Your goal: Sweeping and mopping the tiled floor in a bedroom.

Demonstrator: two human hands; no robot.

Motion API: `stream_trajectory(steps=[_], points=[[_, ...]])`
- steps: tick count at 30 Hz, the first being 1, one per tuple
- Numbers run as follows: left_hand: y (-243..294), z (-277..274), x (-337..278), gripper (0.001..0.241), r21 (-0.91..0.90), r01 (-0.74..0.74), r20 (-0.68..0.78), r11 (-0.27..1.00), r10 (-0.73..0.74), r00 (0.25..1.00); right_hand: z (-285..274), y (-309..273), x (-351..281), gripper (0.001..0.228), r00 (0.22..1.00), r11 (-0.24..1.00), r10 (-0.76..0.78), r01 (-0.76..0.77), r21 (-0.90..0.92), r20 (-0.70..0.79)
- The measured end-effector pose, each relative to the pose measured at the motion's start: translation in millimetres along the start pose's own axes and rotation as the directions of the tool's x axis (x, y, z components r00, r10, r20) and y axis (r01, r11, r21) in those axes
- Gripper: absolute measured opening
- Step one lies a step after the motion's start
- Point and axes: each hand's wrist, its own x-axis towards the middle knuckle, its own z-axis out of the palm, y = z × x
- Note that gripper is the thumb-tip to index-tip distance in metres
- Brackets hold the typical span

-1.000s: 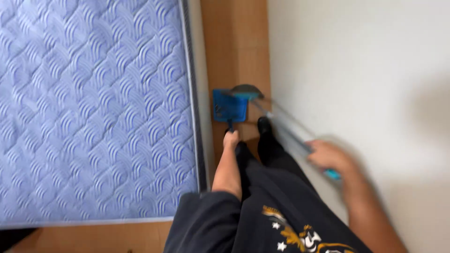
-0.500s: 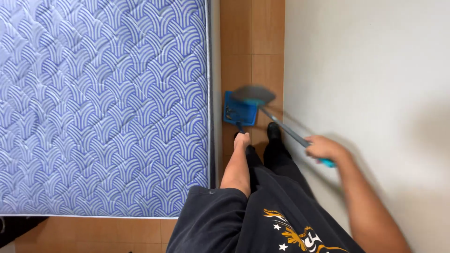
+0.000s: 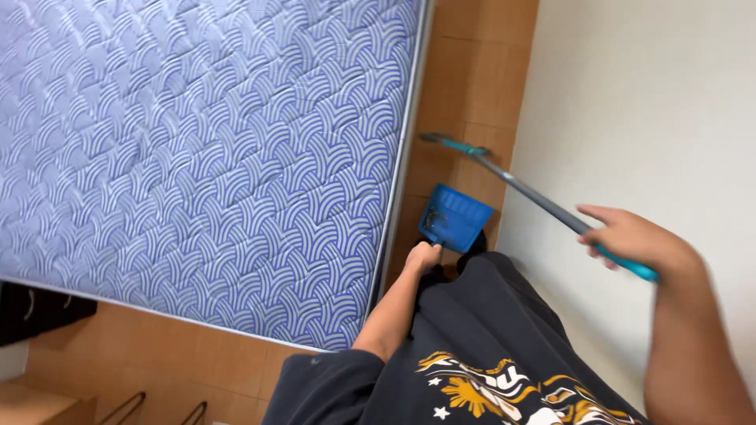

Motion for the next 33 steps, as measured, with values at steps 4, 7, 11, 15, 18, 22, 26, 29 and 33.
stream_trajectory(steps=[4,7,11,15,18,22,26,29,33], points=[[-8.4,-13.0,-30.9,0.057,-0.018,0.01,0.014,1.0,-0.01,1.0,16.8,-21.0,104.0,0.061,0.988,0.983,-0.121,0.133,-0.129,0.097],[-22.1,-5.8,-31.3,0.055,-0.026,-0.029,-0.033,0.999,0.028,0.999,20.9,-65.6,127.8,0.047,0.942,0.891,-0.261,0.319,-0.323,0.21],[-38.7,27.7,-51.4,0.052,-0.142,-0.056,-0.143,0.988,0.036,0.989,16.4,-122.9,98.2,0.035,0.902,0.819,-0.165,0.351,-0.453,0.4],[-33.8,69.5,-103.2,0.048,-0.334,0.033,-0.231,0.942,-0.115,0.966,7.0,-156.2,104.0,0.033,0.815,0.822,-0.239,0.459,-0.337,0.527],[-28.9,103.5,-139.4,0.045,-0.494,0.098,-0.288,0.864,-0.269,0.919,13.9,-164.0,111.0,0.052,0.785,0.81,-0.207,0.472,-0.348,0.584],[-48.8,148.1,-163.9,0.044,-0.639,0.095,-0.342,0.764,-0.392,0.854,50.2,-183.4,83.5,0.07,0.73,0.715,-0.128,0.537,-0.447,0.672],[-73.9,190.8,-194.3,0.046,-0.755,0.145,-0.264,0.64,-0.498,0.826,100.3,-172.1,56.1,0.077,0.645,0.531,0.022,0.64,-0.556,0.764],[-101.0,220.3,-215.1,0.047,-0.806,0.151,-0.236,0.572,-0.545,0.804,146.1,-162.5,30.4,0.076,0.579,0.419,0.066,0.723,-0.549,0.812],[-136.3,276.0,-226.0,0.047,-0.879,0.127,-0.182,0.459,-0.569,0.802,204.2,-144.5,-1.2,0.072,0.48,0.367,0.129,0.79,-0.492,0.868]])
